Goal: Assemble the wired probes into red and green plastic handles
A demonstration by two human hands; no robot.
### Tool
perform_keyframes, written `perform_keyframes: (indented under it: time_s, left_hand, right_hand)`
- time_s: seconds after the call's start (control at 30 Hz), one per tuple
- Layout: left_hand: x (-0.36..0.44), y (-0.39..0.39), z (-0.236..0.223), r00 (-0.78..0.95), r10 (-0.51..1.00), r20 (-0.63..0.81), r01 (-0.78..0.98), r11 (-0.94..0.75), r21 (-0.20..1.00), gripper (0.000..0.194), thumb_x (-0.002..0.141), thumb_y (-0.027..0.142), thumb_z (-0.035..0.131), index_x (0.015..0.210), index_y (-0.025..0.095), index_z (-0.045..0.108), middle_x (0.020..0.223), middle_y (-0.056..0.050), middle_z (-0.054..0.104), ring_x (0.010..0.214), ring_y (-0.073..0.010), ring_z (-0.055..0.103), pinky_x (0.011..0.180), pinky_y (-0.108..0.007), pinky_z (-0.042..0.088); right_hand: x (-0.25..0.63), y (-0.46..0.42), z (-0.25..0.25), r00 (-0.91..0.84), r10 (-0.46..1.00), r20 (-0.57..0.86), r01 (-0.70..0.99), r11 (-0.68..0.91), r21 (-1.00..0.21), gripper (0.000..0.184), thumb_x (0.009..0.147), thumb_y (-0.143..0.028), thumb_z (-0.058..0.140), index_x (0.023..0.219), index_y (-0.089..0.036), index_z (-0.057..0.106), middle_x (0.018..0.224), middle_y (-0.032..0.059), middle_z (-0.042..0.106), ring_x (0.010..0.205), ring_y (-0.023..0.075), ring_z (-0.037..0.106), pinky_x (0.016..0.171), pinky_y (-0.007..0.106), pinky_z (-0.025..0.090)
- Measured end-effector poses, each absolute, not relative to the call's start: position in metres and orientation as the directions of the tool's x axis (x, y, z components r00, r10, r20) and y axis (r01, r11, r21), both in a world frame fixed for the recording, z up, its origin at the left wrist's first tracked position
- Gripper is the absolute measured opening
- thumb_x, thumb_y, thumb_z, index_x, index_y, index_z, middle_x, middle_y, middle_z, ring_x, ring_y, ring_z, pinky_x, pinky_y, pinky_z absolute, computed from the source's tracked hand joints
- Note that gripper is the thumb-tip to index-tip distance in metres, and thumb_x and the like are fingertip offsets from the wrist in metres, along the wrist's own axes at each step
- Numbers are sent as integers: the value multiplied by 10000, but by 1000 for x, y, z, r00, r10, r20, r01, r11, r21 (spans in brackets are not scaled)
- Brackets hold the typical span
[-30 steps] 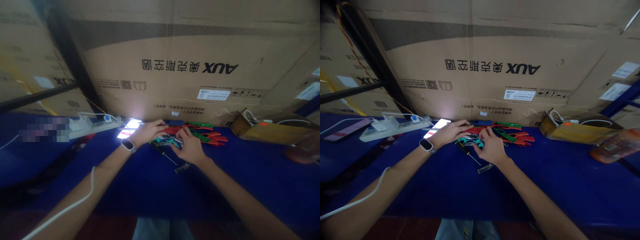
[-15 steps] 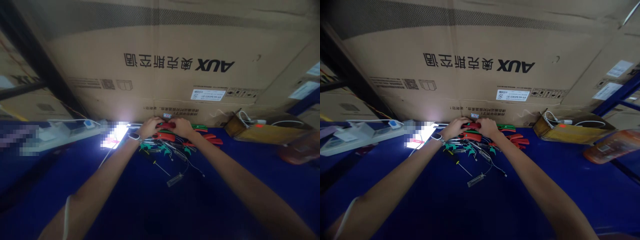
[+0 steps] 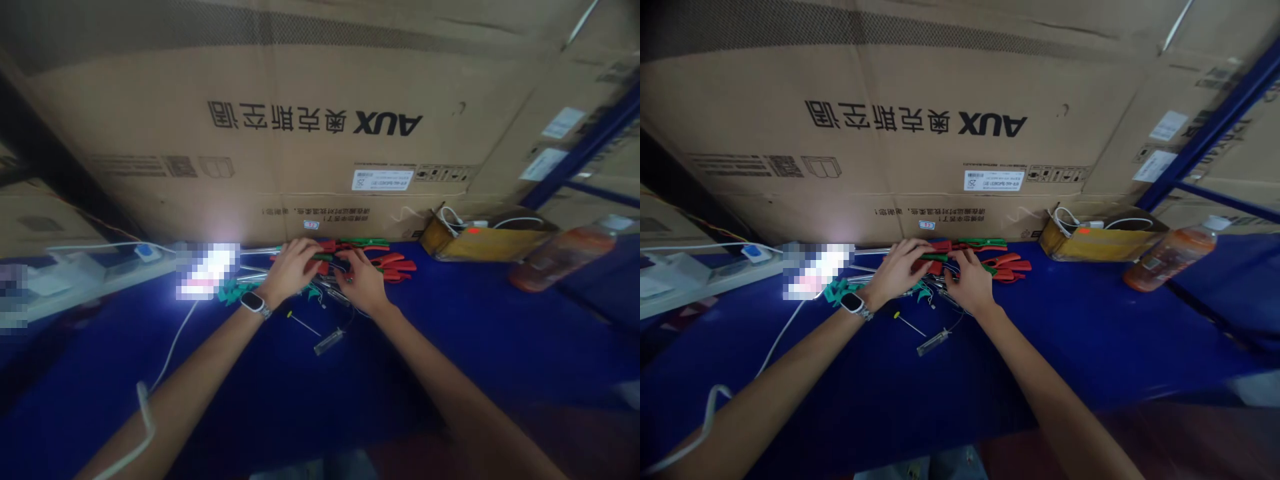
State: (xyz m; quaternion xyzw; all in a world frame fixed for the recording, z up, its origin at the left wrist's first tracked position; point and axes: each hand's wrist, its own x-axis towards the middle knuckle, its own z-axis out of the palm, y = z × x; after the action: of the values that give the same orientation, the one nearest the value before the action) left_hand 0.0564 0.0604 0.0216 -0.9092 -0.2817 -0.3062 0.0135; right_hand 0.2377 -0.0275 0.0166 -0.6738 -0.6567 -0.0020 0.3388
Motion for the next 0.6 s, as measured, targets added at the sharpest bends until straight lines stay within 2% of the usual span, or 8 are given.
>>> perform_keyframes:
  time_s: [0.13,0.23,0.33,0.4,0.53,0.6]
  left_hand:
    - [80,45,20,687,502,525,515,-846,135,180,958,229,570,1111,199,660,1163,-71,682,1095,-273,583,937,-440,437]
    - [98,49,19,695,523,494,543,-832,117,151,956,203,568,1058,204,678,1106,-61,704,1054,-269,592,936,-433,431]
    - [117,60,22,709,550,441,584,-809,69,151,953,192,562,1022,200,695,1068,-66,716,1047,-276,593,901,-423,433]
    - [130,70,25,731,554,398,604,-797,2,172,953,188,549,1035,200,700,1067,-72,717,1068,-280,587,896,-422,428]
    - [152,90,30,765,549,338,604,-793,-78,199,931,135,530,999,192,708,1055,-96,715,1079,-292,586,906,-429,412]
    - [161,98,30,776,542,322,596,-797,-95,206,912,118,541,1024,179,703,1080,-114,709,1100,-303,582,910,-434,408]
  right_hand:
    - [251,-51,14,136,845,517,892,123,-436,204,899,-232,577,1081,-263,663,1021,14,745,1000,228,663,727,326,536]
    - [267,-60,13,183,840,511,890,80,-449,168,898,-245,584,1025,-280,690,950,3,753,969,214,667,705,307,525]
    - [285,-56,14,249,841,480,896,-11,-445,164,890,-265,595,1003,-289,712,979,18,741,947,216,655,682,303,509]
    - [298,-44,15,254,853,457,907,-45,-419,185,903,-264,572,1021,-283,713,1006,28,743,1027,235,625,713,316,507]
    - [322,-6,19,162,919,359,965,-72,-253,290,908,-203,522,1139,-232,695,1208,76,703,1177,280,545,923,411,463]
    - [332,13,21,161,930,330,971,-89,-222,362,886,-213,553,1229,-218,670,1286,110,659,1207,323,520,959,460,435]
